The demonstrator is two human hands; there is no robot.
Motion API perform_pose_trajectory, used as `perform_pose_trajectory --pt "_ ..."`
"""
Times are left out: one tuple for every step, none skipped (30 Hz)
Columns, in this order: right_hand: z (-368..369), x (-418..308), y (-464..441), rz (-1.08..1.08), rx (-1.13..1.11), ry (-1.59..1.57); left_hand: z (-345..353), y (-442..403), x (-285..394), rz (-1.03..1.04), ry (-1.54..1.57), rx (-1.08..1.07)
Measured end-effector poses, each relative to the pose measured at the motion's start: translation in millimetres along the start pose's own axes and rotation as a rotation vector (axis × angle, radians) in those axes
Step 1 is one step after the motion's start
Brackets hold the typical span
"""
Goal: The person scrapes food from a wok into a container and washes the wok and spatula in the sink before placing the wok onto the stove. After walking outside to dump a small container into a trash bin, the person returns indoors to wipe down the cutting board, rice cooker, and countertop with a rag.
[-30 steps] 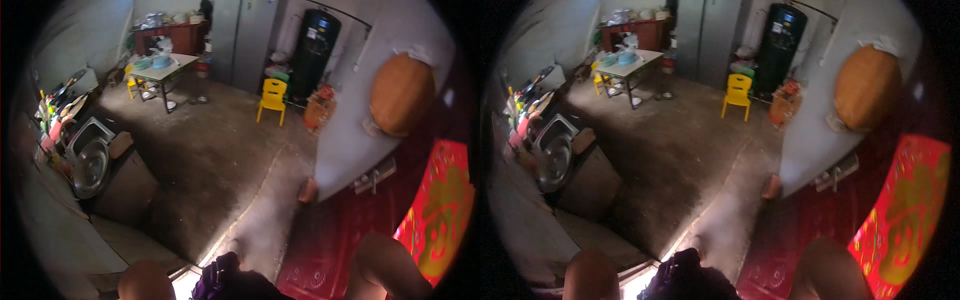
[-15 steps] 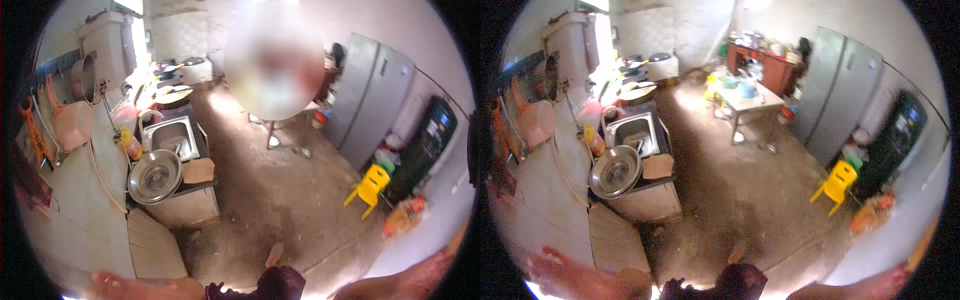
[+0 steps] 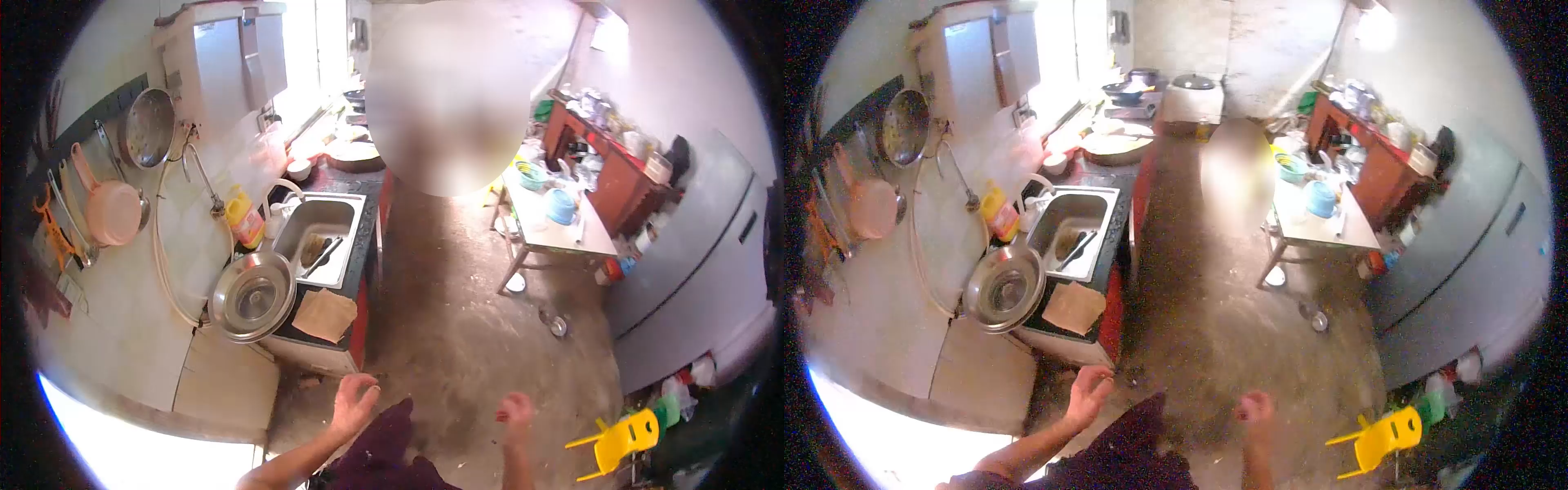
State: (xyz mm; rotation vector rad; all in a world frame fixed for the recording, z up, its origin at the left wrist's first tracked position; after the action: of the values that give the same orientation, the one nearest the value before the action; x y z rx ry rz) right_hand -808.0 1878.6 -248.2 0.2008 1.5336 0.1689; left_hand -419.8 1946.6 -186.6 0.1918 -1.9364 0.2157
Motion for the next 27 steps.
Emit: perform_pose_trajectory --pt "33 7 -21 0.011 -0.150 -0.014 5 -7 -27 -0.078 0.022 0.045" --pt "59 12 -43 0.021 -0.299 -0.026 12 -15 -60 -0.190 0.159 0.101" --pt "76 4 -64 0.026 -0.378 -0.013 20 -29 -74 -0.241 0.142 0.138" --pt "93 -10 -86 0.033 -0.453 0.000 27 -41 -85 -0.294 0.127 0.170" --pt "104 -19 -107 0.039 -0.528 0.017 37 -53 -97 -0.345 0.116 0.202" --pt "105 -28 -132 0.014 -0.538 0.024 48 -72 -102 -0.325 0.124 0.226" --pt "109 -39 -160 -0.016 -0.550 0.031 61 -95 -106 -0.299 0.133 0.254" --pt "115 -54 -190 -0.050 -0.567 0.041 72 -123 -106 -0.272 0.144 0.288" --pt "123 -64 -220 -0.060 -0.599 0.088 82 -158 -109 -0.286 0.187 0.283" --pt "121 -64 -243 -0.053 -0.629 0.142 101 -184 -115 -0.318 0.234 0.274" --pt "112 -65 -264 -0.032 -0.661 0.210 125 -202 -112 -0.363 0.294 0.265" --pt "106 -71 -288 -0.025 -0.650 0.225 146 -226 -102 -0.366 0.283 0.220" --pt "102 -78 -307 -0.010 -0.636 0.229 154 -250 -74 -0.374 0.260 0.169" --pt "99 -81 -325 0.007 -0.622 0.225 160 -270 -53 -0.383 0.232 0.117" --pt "91 -79 -344 0.025 -0.610 0.240 162 -285 -38 -0.345 0.185 0.082" --pt "82 -74 -366 0.032 -0.596 0.250 162 -304 -23 -0.297 0.135 0.046" --pt "78 -71 -388 0.027 -0.583 0.263 161 -327 -14 -0.239 0.087 0.015" --pt "79 -64 -406 0.051 -0.598 0.291 157 -344 -16 -0.217 0.076 0.055" --pt "81 -57 -422 0.075 -0.616 0.324 149 -362 -18 -0.217 0.100 0.090" --pt "87 -51 -443 0.104 -0.636 0.359 139 -377 -22 -0.222 0.123 0.127" --pt "104 -53 -463 0.096 -0.705 0.414 131 -386 -28 -0.237 0.149 0.164" --pt "121 -51 -482 0.094 -0.776 0.472 121 -396 -36 -0.218 0.165 0.239" --pt "135 -47 -501 0.092 -0.850 0.534 111 -404 -39 -0.215 0.090 0.298" --pt "158 -41 -524 0.090 -0.904 0.490 103 -408 -49 -0.220 0.082 0.380" --pt "184 -45 -546 0.042 -0.971 0.515 96 -412 -56 -0.228 0.066 0.456" --pt "216 -48 -566 -0.005 -1.036 0.528 90 -415 -63 -0.268 0.103 0.514" --pt "250 -51 -577 -0.045 -1.098 0.531 84 -413 -67 -0.312 0.134 0.565"
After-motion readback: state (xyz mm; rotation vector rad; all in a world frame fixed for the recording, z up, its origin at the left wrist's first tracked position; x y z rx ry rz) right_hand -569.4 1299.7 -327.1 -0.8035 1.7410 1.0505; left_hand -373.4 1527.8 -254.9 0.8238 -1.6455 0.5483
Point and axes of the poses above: each hand's wrist, its own y-axis away from the middle knuckle, its own z-axis out of the palm, x = y × z, the point moved 9 cm from there along -y, towards the middle knuckle, and after that the axes turned 10 degrees about -x, right-handed, at the moved point
